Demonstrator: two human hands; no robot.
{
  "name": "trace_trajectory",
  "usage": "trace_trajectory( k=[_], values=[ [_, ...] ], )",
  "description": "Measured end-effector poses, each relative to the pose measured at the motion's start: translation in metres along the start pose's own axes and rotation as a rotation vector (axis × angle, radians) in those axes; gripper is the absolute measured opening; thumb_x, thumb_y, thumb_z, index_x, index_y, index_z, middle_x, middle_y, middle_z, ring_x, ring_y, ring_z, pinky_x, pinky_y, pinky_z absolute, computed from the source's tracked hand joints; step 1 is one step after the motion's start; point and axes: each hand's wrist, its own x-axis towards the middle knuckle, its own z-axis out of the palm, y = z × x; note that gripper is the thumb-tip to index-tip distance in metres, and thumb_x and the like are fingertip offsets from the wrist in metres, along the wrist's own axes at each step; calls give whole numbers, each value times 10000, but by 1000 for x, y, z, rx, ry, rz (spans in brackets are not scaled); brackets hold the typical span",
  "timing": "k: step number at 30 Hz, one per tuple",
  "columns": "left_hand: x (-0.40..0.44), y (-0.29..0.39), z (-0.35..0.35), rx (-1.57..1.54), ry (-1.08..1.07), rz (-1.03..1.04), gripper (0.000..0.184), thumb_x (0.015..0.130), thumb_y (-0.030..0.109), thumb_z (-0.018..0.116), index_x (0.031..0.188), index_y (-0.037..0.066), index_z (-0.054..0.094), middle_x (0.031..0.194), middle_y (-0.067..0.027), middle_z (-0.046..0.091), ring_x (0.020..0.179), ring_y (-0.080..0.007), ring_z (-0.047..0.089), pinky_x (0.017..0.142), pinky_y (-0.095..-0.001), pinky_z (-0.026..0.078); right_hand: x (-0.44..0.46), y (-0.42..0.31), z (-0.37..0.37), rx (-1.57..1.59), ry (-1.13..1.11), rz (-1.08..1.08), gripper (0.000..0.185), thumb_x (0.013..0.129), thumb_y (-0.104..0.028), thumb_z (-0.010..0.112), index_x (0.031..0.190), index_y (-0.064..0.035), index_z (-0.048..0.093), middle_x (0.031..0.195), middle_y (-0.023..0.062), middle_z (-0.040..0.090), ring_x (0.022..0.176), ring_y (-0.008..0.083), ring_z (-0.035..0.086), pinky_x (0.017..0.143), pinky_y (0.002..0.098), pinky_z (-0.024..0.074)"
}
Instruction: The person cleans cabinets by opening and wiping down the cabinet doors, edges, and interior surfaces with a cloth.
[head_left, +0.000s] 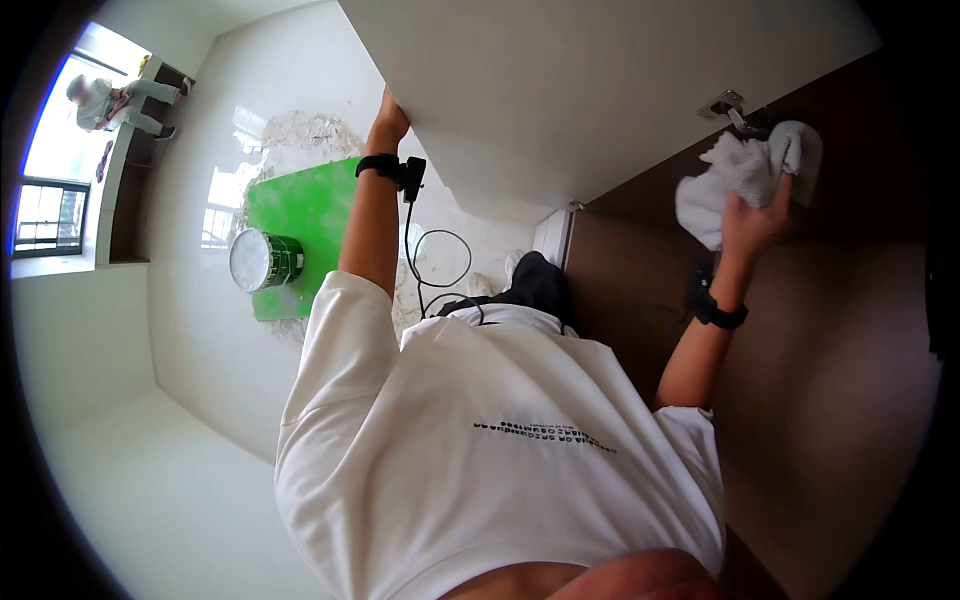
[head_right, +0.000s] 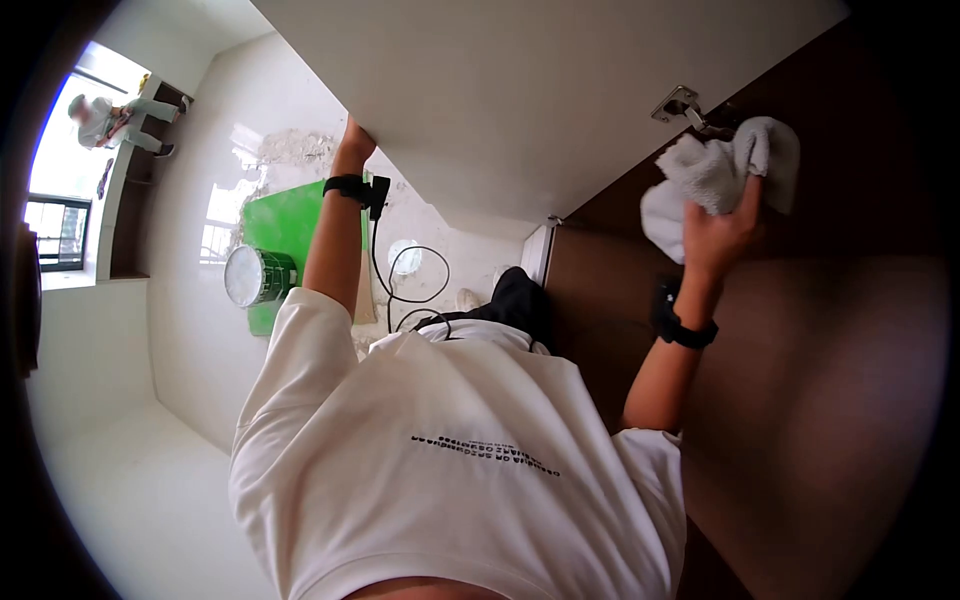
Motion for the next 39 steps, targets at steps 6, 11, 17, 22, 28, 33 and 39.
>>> trace_trajectory(
  k=[6,11,17,22,28,33,39],
  values=[
    [-3,3,-1,78,-49,19,577,954,419,513,1322,-25,489,1202,-107,589,1065,-199,570,883,-349,495,-8,-55,40,158,-398,-6,644,761,-160,776,1345,-119,509,1102,186,666,1015,371,658,831,433,544],
    [-3,5,-3,91,-67,-85,571,957,414,513,1324,-22,493,1217,-115,584,1070,-198,565,876,-350,496,-18,-45,42,-40,-327,-60,658,780,-274,785,1355,-114,506,1057,176,686,989,352,674,828,420,544],
    [-3,4,-1,67,-68,-22,550,957,399,523,1299,-32,514,1156,-92,615,1030,-190,583,867,-345,495,11,-38,30,-114,-276,-29,597,759,-269,760,1280,-71,546,1026,215,687,926,428,653,772,480,546],
    [-7,12,3,81,-48,-26,538,966,403,496,1277,-34,532,1106,-79,630,1006,-185,591,846,-335,499,16,-63,35,-159,-351,108,584,747,-247,720,1287,-101,552,971,226,684,882,449,643,725,517,535],
    [-13,5,-1,80,-63,-139,523,978,384,459,1315,-11,514,1256,-77,581,1145,-192,549,964,-356,454,3,-42,60,-74,-474,23,566,743,-207,706,1270,-56,566,961,240,682,888,448,648,748,497,541],
    [-7,-6,-5,28,35,-123,551,988,380,406,1376,-5,473,1368,-85,519,1284,-208,446,1101,-353,314,52,-54,58,223,-457,125,473,779,-192,708,1191,3,582,1028,258,670,960,427,652,777,464,541],
    [-5,-6,-7,67,24,-105,647,991,479,387,1438,12,398,1421,-112,461,1311,-227,394,1115,-358,276,34,-51,100,-182,-508,141,548,766,-188,725,1247,-18,527,1109,233,652,1025,441,614,850,484,504]
  ],
)
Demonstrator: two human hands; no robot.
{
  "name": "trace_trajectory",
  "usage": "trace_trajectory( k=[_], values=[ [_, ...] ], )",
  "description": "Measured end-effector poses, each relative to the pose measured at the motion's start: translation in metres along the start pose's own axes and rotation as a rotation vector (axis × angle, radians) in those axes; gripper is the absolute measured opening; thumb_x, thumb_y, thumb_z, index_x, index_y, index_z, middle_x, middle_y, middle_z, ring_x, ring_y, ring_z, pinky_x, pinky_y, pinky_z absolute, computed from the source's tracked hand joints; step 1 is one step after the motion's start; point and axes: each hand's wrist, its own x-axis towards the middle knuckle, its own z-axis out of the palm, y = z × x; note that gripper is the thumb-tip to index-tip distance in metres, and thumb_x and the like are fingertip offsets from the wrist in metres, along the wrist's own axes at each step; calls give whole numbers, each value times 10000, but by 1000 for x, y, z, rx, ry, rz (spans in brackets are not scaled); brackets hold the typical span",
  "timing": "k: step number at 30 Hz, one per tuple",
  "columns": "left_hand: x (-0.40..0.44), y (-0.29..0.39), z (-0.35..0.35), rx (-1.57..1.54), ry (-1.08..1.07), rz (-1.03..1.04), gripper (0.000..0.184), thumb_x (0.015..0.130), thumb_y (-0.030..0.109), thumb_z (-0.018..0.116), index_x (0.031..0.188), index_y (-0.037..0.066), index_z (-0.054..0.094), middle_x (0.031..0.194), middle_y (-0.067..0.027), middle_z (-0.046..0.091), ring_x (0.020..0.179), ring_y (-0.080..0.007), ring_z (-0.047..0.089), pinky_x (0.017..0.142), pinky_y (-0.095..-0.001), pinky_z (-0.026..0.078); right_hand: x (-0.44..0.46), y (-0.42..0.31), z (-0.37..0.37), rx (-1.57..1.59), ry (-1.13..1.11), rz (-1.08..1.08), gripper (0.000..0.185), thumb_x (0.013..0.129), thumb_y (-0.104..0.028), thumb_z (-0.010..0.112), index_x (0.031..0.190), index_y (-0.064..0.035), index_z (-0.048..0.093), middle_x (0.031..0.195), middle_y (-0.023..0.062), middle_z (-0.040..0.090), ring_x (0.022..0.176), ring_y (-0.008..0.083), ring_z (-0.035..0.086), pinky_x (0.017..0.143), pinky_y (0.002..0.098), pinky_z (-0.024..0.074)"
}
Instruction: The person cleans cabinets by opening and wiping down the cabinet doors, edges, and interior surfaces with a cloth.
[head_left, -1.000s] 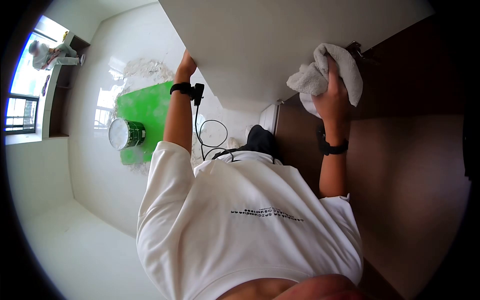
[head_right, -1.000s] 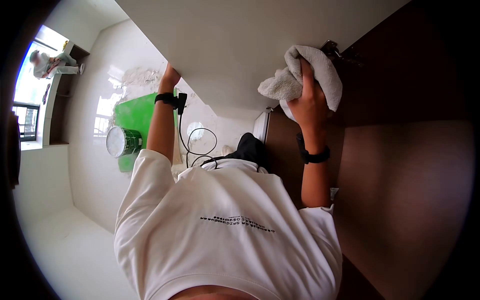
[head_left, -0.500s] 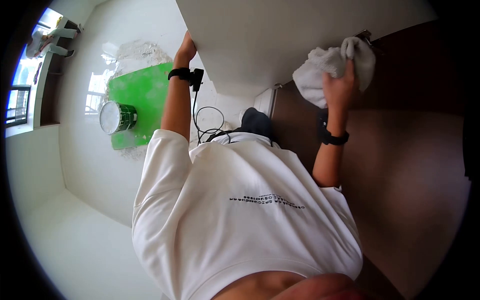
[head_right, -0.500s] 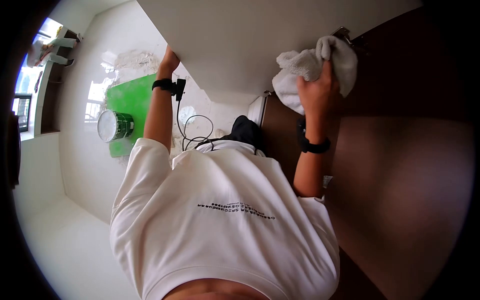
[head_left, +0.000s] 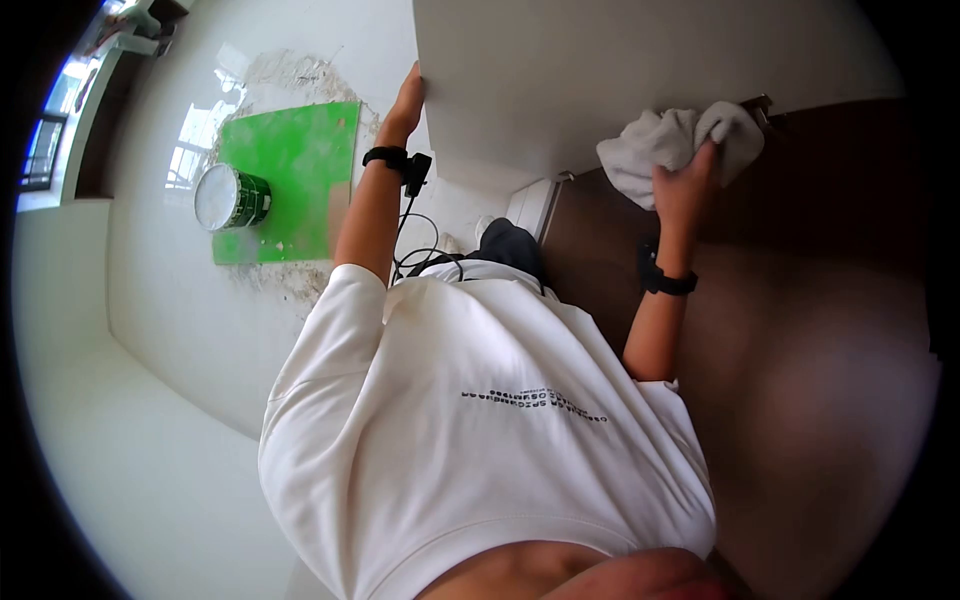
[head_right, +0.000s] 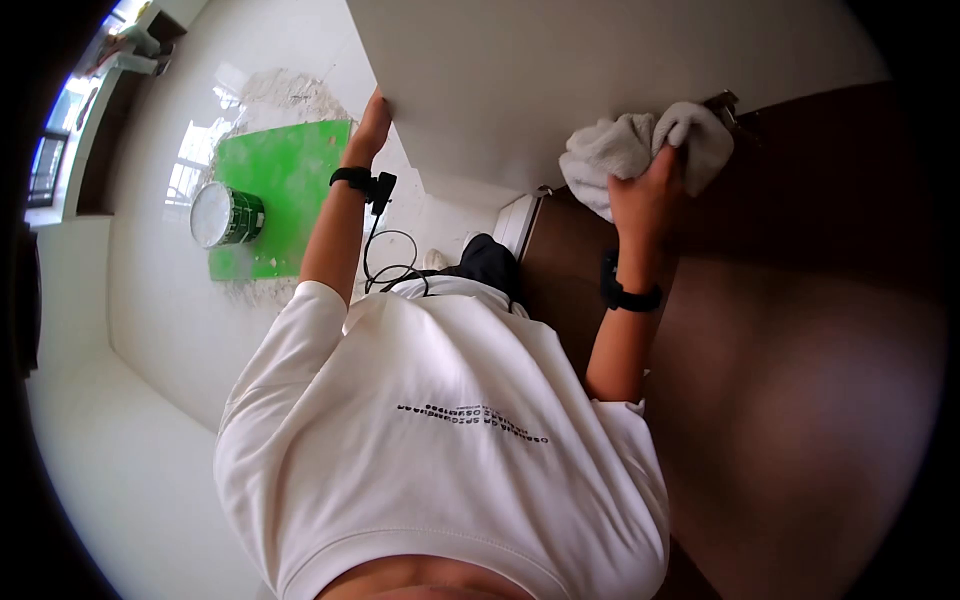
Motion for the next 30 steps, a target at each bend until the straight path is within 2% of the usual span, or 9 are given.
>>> trace_trajectory(
  k=[7,10,12,14,16,21,23,26,30],
  values=[
    [-4,-5,3,-8,16,99,580,1027,450,338,1441,50,410,1388,-103,501,1262,-231,458,1087,-371,337,-55,25,75,392,-197,64,699,754,-209,772,1321,46,450,1267,280,551,1224,429,510,1030,440,400],
    [-2,9,8,28,52,65,544,1036,409,312,1437,56,418,1373,-115,519,1243,-234,481,1073,-369,352,-31,0,56,498,83,-109,674,783,-257,790,1308,52,500,1316,196,571,1223,302,551,1048,396,400],
    [-13,16,11,28,56,39,533,1033,396,307,1425,60,436,1360,-122,530,1234,-237,489,1070,-366,352,3,-12,37,515,272,-260,580,764,-213,798,1224,60,574,1223,188,630,1117,296,616,1005,392,442],
    [-15,36,16,10,93,-60,523,1024,381,309,1412,63,456,1350,-123,537,1227,-240,494,1072,-363,347,39,-20,22,494,305,-312,649,737,-339,824,1181,69,582,1164,201,642,1044,321,632,942,406,469],
    [-10,28,6,46,8,19,561,1008,416,349,1443,67,410,1396,-120,492,1268,-240,462,1088,-380,335,59,-31,25,220,429,-489,526,800,-275,758,1147,76,576,1162,215,603,1037,350,612,913,425,476],
    [-5,33,13,107,-15,117,603,1006,474,370,1456,73,394,1449,-125,441,1321,-253,418,1112,-382,310,52,-5,67,-224,160,-578,529,819,-247,725,1214,43,527,1196,239,564,1054,408,585,898,461,485],
    [-7,38,17,141,1,50,601,1013,480,354,1452,73,400,1485,-132,404,1360,-266,380,1131,-385,281,17,-7,95,-345,202,-563,551,807,-279,735,1211,33,527,1151,236,596,1010,419,604,878,478,494],
    [39,-12,12,215,-80,337,546,1006,398,334,1375,27,489,1553,-146,311,1412,-310,299,1176,-414,216,-15,-16,105,74,-29,-192,549,789,-304,750,1172,32,547,1115,227,618,991,415,622,863,487,498],
    [21,10,10,274,-192,322,578,1011,415,320,1422,21,419,1595,-132,215,1473,-312,162,1204,-418,146,-31,-26,112,120,-177,-57,534,753,-268,763,1135,50,567,1136,247,618,1048,411,611,898,466,488]
  ],
)
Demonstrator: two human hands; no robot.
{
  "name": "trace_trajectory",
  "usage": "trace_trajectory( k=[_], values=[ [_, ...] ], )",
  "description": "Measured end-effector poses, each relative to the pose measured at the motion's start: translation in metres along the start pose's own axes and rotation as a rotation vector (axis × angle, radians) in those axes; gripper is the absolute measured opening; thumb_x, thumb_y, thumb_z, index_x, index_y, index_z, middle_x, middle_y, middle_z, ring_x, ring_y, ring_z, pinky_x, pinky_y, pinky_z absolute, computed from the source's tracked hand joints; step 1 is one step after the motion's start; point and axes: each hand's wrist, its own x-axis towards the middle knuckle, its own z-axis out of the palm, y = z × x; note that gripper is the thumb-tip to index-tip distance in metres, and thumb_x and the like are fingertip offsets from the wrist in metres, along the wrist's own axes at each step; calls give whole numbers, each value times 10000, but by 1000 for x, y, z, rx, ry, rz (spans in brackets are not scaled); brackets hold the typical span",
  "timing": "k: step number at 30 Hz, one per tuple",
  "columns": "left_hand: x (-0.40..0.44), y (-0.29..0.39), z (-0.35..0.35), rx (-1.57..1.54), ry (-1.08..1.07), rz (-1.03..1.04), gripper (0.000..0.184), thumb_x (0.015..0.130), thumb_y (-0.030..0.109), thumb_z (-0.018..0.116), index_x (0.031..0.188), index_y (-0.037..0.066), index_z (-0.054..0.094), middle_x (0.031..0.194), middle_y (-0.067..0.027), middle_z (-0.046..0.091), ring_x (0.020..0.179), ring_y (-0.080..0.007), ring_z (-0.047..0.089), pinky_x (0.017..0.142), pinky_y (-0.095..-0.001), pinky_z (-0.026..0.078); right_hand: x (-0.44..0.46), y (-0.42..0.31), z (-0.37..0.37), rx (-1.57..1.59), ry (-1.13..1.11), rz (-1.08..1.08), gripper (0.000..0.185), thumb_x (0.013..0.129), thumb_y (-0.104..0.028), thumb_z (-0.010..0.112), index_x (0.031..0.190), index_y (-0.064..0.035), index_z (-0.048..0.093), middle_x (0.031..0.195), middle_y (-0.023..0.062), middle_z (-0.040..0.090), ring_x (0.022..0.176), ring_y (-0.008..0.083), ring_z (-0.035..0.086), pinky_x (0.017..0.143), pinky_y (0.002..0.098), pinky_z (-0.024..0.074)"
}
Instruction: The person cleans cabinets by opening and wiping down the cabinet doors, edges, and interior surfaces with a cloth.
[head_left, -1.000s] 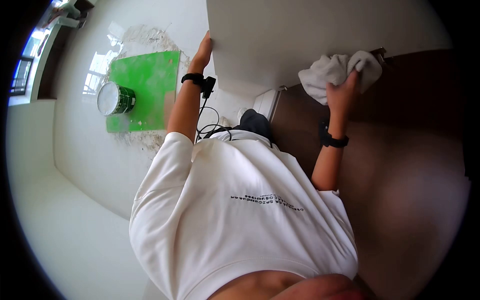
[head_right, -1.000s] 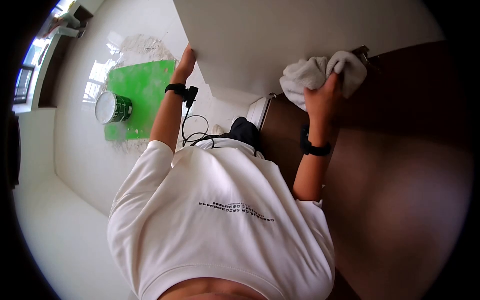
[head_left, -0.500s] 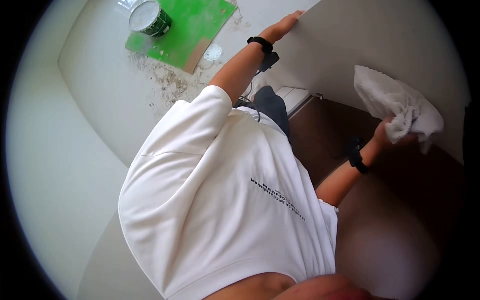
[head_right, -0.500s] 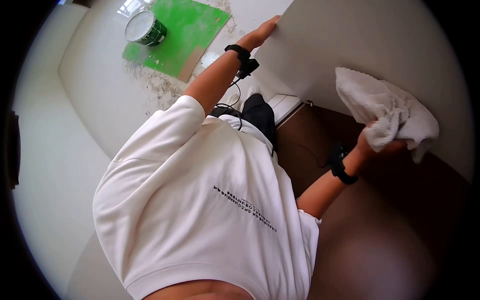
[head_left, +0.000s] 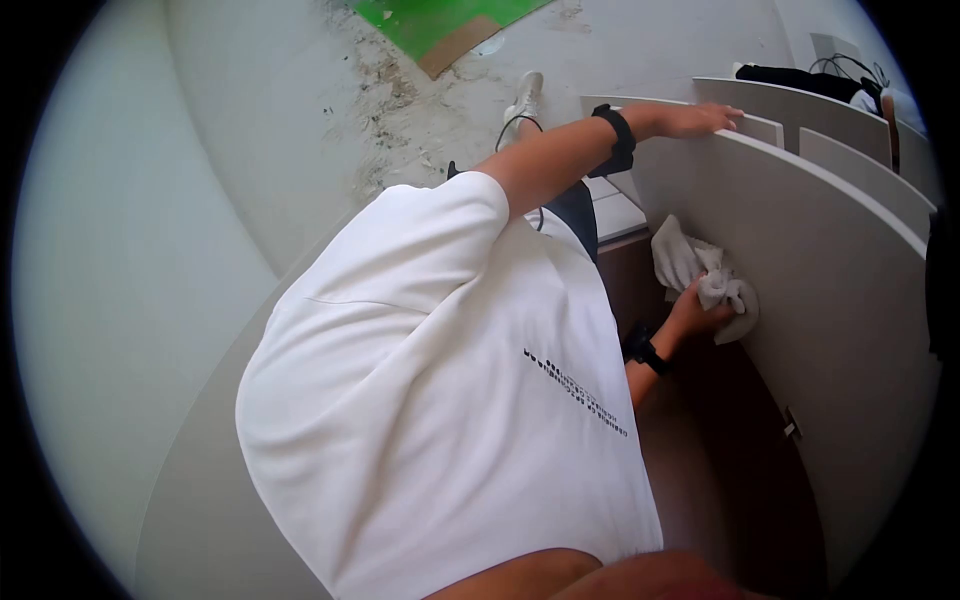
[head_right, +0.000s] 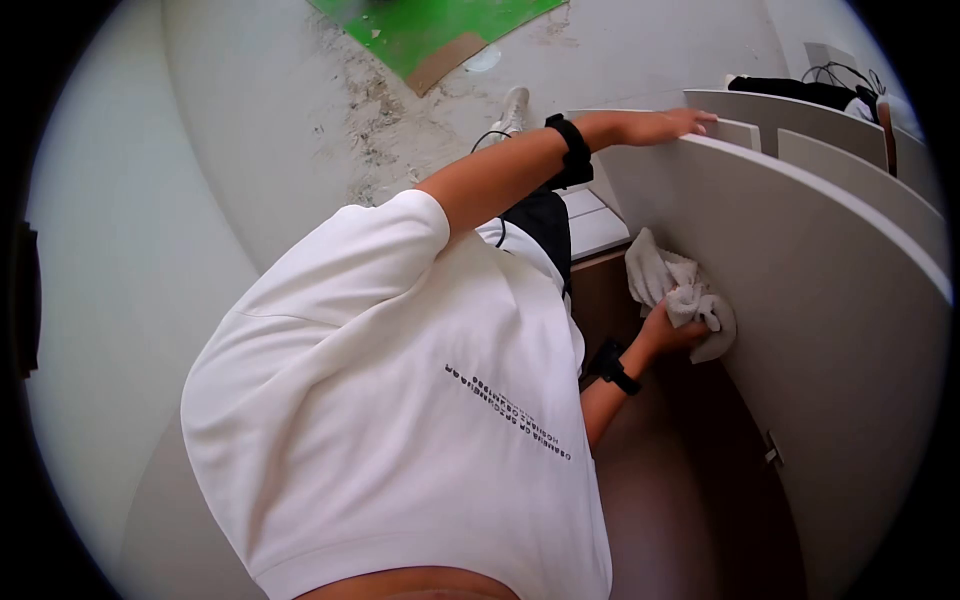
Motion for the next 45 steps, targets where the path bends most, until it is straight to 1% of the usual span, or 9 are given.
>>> trace_trajectory(
  k=[5,7,11,17,21,26,34,41,45],
  values=[
    [0,32,-4,-49,-2,-72,576,1013,424,322,1424,34,429,1602,-166,175,1491,-327,92,1205,-429,116,-6,-8,32,34,-173,-230,558,760,-281,787,1176,13,558,1140,215,637,1026,393,633,884,453,499],
    [0,9,-6,80,-167,33,673,996,477,345,1524,69,256,1616,-178,98,1496,-339,60,1200,-421,118,4,-19,35,7,-202,-428,503,775,-287,786,1144,2,604,1110,194,670,994,374,658,854,441,513],
    [-7,50,-22,-80,-228,-298,757,984,511,341,1563,107,67,1624,-174,-29,1496,-353,57,1191,-415,150,46,-29,-14,-145,-56,-540,310,752,-228,826,926,-38,654,867,133,706,741,308,695,665,374,552],
    [25,107,-46,82,-498,-513,732,988,509,298,1560,101,93,1617,-196,-53,1477,-388,134,1175,-432,209,46,-73,-7,34,-29,-269,384,749,-305,805,967,-34,642,894,124,707,749,319,700,663,382,560],
    [49,120,-54,300,-754,-279,670,991,509,260,1522,100,265,1590,-216,150,1446,-394,224,1168,-431,234,52,-108,-10,-34,-132,-121,401,735,-252,823,1022,-25,660,972,169,704,842,336,697,725,390,557],
    [49,143,-58,219,-932,-710,669,982,542,218,1494,133,352,1540,-185,322,1426,-367,277,1173,-424,232,36,-118,-10,78,-78,-73,484,732,-176,802,1155,-13,632,1077,178,672,977,340,653,871,421,519],
    [53,100,-37,346,-1251,-685,803,948,679,159,1533,137,253,1581,-148,250,1440,-341,258,1192,-404,187,16,-147,-52,111,29,140,559,772,-163,783,1238,4,522,1144,180,615,1044,323,607,920,418,482],
    [55,111,-45,319,-1560,-496,785,987,625,176,1557,93,88,1612,-151,146,1487,-304,141,1199,-380,163,-16,-246,-99,29,255,464,631,808,-151,767,1311,18,426,1202,183,565,1102,309,566,962,416,449],
    [52,110,-52,102,-1725,-182,743,1000,430,434,1549,60,98,1612,-175,115,1488,-306,127,1203,-380,152,-16,-307,-67,-1,458,597,674,828,-144,757,1352,26,370,1236,184,537,1135,300,543,986,415,431]
  ],
)
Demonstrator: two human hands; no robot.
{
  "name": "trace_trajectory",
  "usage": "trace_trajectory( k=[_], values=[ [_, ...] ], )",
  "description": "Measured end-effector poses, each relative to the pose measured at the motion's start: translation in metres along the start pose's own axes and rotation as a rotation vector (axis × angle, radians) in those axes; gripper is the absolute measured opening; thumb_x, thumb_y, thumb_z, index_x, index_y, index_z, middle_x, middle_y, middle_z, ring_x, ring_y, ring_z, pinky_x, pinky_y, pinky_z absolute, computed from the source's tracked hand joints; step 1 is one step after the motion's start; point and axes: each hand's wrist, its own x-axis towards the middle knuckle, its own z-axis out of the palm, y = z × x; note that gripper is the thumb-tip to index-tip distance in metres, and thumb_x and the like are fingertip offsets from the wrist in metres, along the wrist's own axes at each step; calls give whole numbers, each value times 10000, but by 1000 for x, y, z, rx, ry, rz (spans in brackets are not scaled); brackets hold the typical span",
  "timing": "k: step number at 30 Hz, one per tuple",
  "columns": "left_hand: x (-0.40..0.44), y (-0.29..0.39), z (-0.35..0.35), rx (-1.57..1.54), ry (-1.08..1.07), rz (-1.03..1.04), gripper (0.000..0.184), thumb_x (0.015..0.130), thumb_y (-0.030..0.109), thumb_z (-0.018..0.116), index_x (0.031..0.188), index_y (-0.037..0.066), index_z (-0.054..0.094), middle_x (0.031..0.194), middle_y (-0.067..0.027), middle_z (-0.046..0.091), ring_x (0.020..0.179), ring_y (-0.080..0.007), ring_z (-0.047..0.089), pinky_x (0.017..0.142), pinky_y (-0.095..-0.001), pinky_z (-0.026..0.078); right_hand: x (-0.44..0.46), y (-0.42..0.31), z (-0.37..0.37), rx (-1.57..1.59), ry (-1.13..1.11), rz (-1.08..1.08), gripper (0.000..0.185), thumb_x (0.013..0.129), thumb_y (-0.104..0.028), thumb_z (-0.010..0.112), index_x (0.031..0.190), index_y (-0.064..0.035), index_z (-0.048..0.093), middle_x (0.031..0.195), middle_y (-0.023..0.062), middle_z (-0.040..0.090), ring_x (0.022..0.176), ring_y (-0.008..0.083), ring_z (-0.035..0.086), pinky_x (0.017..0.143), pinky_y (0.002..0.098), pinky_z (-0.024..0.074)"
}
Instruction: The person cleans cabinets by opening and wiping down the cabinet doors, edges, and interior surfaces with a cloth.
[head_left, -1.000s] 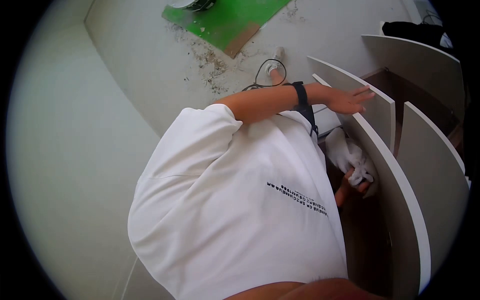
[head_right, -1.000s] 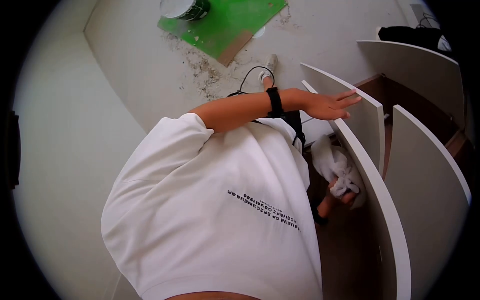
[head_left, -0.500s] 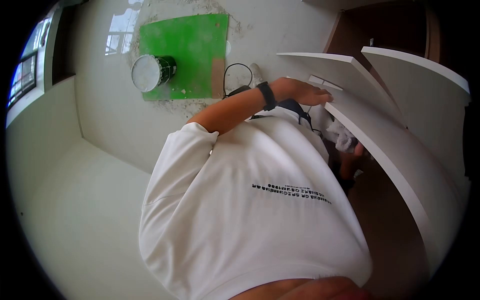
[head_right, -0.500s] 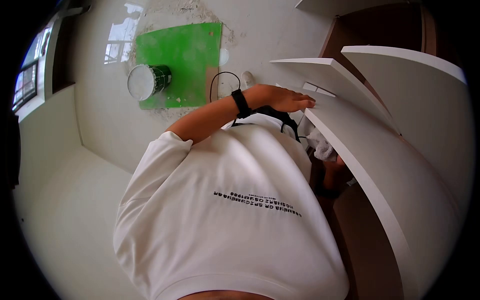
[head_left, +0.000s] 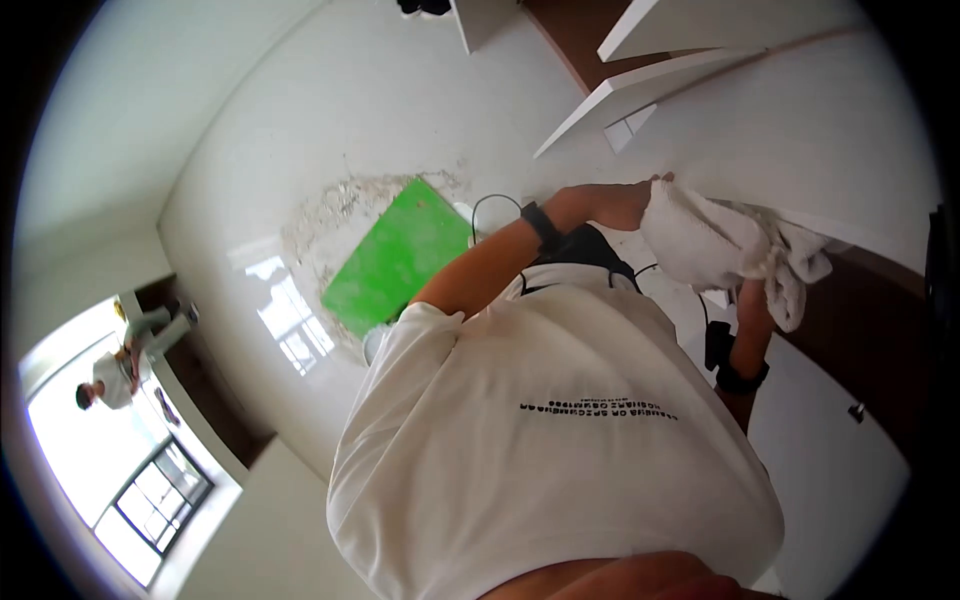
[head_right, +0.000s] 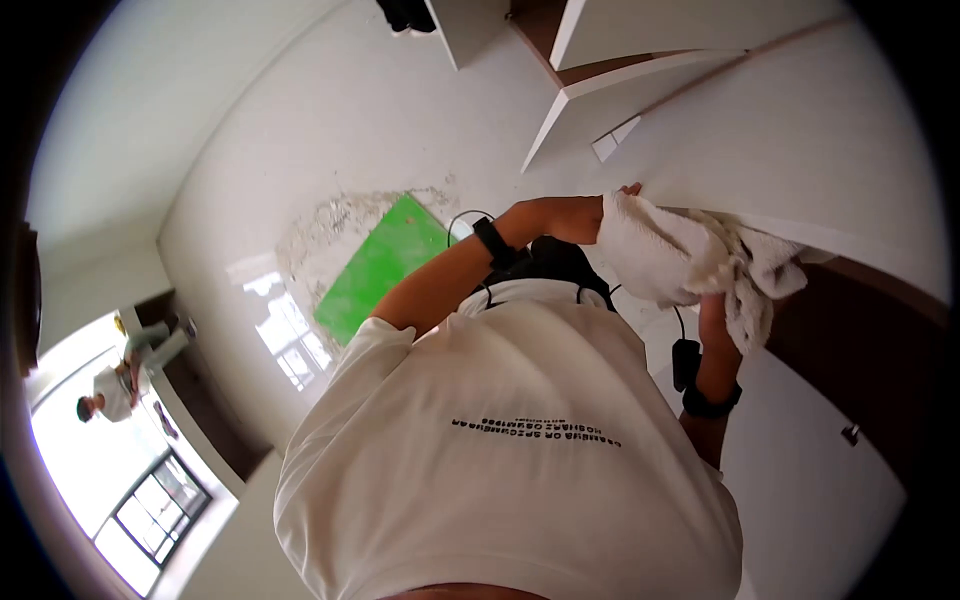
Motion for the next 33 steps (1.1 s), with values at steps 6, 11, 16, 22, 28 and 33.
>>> trace_trajectory(
  k=[6,11,16,22,28,33],
  values=[
    [-32,19,2,92,-42,271,737,946,233,599,1531,53,187,1600,-184,170,1474,-314,189,1202,-379,170,-19,-46,36,51,207,281,673,815,-123,769,1344,8,373,1255,160,544,1134,253,551,1008,398,421],
    [-31,24,-17,114,-136,150,622,975,185,547,1507,48,256,1509,-190,362,1364,-313,396,1120,-392,336,-2,-74,21,-19,447,307,684,791,-128,788,1335,-18,388,1238,143,557,1106,210,570,947,360,461],
    [-49,50,-63,188,-232,30,404,999,223,521,1367,60,486,1247,-153,628,1177,-301,580,990,-402,455,-24,-21,45,-605,198,135,481,901,-134,678,1328,-47,473,1265,71,564,1151,146,550,948,295,465],
    [-90,61,-163,326,-10,-220,369,958,255,610,1274,76,541,1191,-124,642,1084,-262,623,913,-370,490,-40,-7,117,-707,234,228,403,919,-148,648,1293,-51,532,1261,66,586,1127,184,572,962,284,455],
    [-81,97,-189,334,254,60,769,830,279,761,1408,17,325,1360,-157,503,1308,-310,460,1066,-460,389,-38,-36,138,-181,529,395,495,747,-105,822,1160,-5,568,1130,122,626,1012,259,617,906,367,485],
    [-65,99,-182,350,163,180,898,828,263,737,1507,43,192,1463,-222,373,1343,-367,408,1085,-421,390,-50,-43,165,107,664,585,567,761,-117,794,1236,8,511,1138,137,629,1031,243,614,928,365,473]
  ],
)
